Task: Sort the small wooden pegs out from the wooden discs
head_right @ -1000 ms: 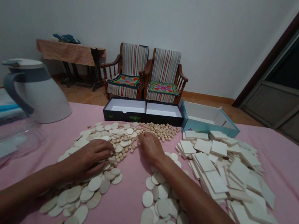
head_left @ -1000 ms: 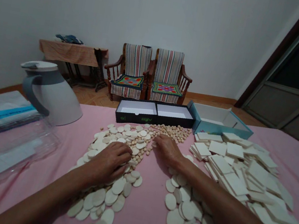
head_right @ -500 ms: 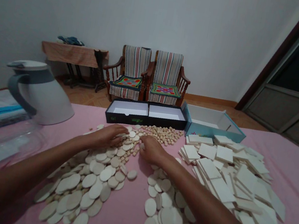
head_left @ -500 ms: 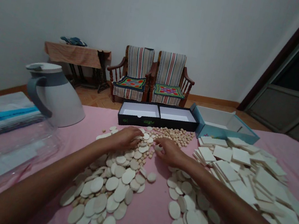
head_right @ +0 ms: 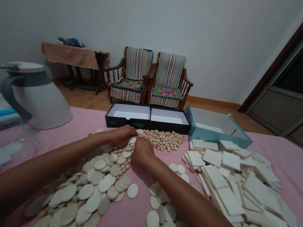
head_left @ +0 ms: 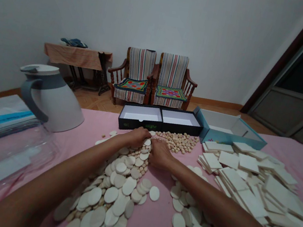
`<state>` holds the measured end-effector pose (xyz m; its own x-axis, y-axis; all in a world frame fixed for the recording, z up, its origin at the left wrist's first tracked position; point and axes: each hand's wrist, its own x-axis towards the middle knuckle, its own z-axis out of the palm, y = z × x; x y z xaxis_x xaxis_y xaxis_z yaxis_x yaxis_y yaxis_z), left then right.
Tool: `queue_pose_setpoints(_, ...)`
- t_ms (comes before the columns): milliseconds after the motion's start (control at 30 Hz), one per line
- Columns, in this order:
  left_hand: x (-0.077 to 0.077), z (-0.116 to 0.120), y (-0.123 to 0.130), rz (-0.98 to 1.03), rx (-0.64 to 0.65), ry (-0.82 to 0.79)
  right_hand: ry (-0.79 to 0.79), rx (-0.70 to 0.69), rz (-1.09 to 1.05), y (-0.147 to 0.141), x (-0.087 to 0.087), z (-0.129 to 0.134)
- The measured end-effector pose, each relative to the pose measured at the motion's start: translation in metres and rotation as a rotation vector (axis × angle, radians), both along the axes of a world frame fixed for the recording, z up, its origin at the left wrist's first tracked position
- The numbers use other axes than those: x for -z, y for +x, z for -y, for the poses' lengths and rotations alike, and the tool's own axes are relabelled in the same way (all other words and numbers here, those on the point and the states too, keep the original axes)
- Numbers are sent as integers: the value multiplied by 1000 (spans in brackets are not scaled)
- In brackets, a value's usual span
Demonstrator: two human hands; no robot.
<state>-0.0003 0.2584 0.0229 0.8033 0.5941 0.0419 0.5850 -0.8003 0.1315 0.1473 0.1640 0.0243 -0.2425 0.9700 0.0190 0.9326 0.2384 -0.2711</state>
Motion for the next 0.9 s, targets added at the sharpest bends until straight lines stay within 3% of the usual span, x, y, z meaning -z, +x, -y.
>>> queue_pose_setpoints(233, -12, 5, -20, -33, 36, -89, 5, -319, -259, 20, -4, 24)
queue_pose_setpoints(333, -13, 6, -18, 3, 13, -64, 56, -173, -229, 39, -5, 27)
queue_pose_setpoints(467, -8, 3, 3, 21, 42, -48, -14, 33, -36, 53, 2, 22)
queue_pose_setpoints(633, -1, 0, 23, -2, 86, -60, -21, -31, -19, 45, 11, 25)
queue_pose_setpoints(900, -4, 13, 13, -11, 141, -98, -37, -116, -265, 32, 12, 42)
